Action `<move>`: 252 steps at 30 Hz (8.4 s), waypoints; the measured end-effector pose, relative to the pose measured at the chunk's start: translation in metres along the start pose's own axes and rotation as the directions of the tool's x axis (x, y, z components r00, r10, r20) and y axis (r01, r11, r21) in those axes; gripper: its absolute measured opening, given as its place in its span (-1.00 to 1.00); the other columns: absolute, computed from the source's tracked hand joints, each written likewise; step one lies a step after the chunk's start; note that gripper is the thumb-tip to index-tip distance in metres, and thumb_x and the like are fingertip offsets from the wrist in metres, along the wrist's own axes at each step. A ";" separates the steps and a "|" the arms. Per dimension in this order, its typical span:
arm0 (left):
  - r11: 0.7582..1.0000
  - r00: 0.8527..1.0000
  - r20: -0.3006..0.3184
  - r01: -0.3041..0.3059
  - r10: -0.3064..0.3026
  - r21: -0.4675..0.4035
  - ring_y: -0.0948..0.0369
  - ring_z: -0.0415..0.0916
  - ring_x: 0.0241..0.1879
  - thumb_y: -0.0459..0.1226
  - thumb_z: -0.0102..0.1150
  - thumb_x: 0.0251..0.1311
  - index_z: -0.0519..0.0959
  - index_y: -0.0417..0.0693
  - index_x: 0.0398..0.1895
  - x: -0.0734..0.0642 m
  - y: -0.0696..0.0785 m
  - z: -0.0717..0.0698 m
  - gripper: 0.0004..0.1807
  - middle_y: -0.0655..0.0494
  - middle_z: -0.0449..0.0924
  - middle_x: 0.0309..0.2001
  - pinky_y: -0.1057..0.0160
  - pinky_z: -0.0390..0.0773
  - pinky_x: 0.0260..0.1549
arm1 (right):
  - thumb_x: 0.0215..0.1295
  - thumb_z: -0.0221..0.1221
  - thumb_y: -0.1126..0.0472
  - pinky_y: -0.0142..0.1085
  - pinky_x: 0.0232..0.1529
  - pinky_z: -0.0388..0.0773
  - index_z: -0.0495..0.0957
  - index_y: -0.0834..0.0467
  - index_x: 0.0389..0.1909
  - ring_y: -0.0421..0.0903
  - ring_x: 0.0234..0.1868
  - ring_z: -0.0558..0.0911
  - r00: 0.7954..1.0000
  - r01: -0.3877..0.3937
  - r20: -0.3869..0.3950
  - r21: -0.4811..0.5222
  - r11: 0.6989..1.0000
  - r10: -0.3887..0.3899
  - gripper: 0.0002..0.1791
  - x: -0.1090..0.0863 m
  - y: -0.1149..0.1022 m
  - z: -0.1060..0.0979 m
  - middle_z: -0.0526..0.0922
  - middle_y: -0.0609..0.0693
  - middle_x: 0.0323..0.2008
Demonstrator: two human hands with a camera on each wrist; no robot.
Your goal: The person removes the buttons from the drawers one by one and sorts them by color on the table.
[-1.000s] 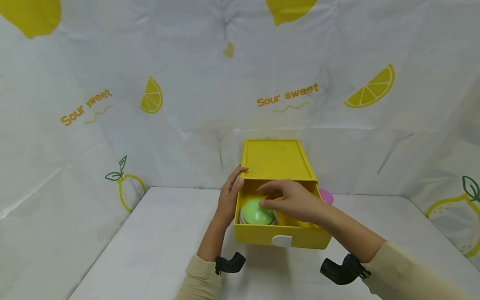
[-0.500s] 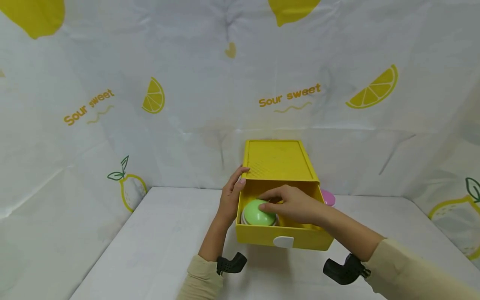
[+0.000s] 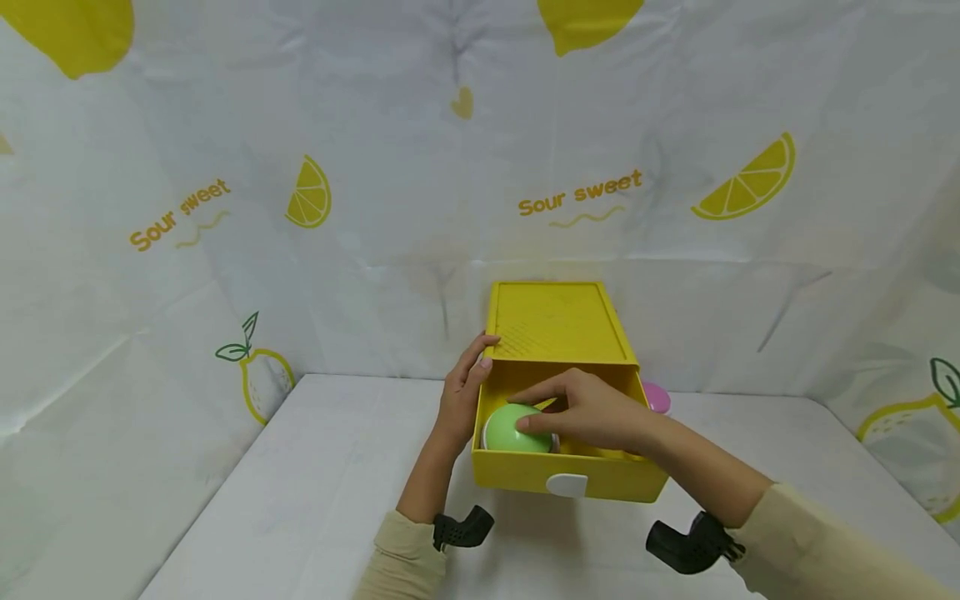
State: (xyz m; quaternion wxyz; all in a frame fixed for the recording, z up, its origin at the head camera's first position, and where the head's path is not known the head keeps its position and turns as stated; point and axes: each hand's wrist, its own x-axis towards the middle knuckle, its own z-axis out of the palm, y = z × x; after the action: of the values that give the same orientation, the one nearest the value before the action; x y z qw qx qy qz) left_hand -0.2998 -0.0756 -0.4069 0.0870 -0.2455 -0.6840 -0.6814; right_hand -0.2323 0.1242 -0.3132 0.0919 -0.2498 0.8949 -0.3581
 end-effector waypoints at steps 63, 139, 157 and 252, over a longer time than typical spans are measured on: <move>0.999 1.000 -0.027 -0.001 0.002 0.032 0.08 0.04 0.61 -0.10 -0.20 0.58 0.40 0.09 0.40 -0.001 0.001 0.003 -0.57 0.13 0.11 0.60 -0.15 0.15 0.54 | 0.50 0.06 0.35 -0.30 -0.11 0.72 0.45 -0.02 0.34 -0.17 -0.02 0.67 0.920 0.209 -0.391 0.566 0.798 0.036 -0.55 -0.086 0.054 -0.048 0.63 -0.17 0.16; 0.999 0.999 -0.019 0.030 -0.030 0.019 0.06 0.07 0.59 -0.07 -0.21 0.58 0.37 0.14 0.43 -0.004 0.004 0.006 -0.55 0.16 0.09 0.61 -0.17 0.21 0.51 | 0.38 0.19 -0.21 0.23 0.50 0.17 0.13 0.24 0.55 0.40 0.53 0.10 0.525 -0.476 -0.462 0.537 0.697 0.715 -0.08 -0.077 0.229 0.022 0.08 0.45 0.53; 0.999 0.999 -0.030 0.031 -0.030 0.032 0.06 0.03 0.61 -0.09 -0.20 0.58 0.38 0.12 0.43 -0.006 0.006 0.004 -0.56 0.13 0.09 0.61 -0.16 0.14 0.54 | 0.24 0.30 -0.29 0.23 0.51 0.14 0.02 0.31 0.57 0.38 0.54 0.11 0.648 -0.495 -0.490 0.310 0.812 0.583 0.14 -0.084 0.232 0.030 0.11 0.40 0.53; 1.000 1.000 -0.011 0.001 -0.001 0.011 0.06 0.05 0.60 -0.09 -0.22 0.58 0.36 0.08 0.44 -0.004 0.003 0.001 -0.54 0.12 0.09 0.61 -0.17 0.18 0.52 | 0.04 0.54 0.14 -0.63 0.37 0.10 0.70 -0.14 -0.01 -0.33 0.21 0.53 0.767 0.245 -0.582 -0.126 0.961 -0.272 -0.56 -0.088 0.017 0.039 0.72 -0.25 -0.01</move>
State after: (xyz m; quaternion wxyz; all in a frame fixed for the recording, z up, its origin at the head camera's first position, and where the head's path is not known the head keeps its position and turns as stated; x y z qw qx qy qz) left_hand -0.2952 -0.0761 -0.4061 0.0916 -0.2408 -0.6874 -0.6791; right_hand -0.1501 0.1566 -0.3547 -0.2481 -0.2477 0.8430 -0.4080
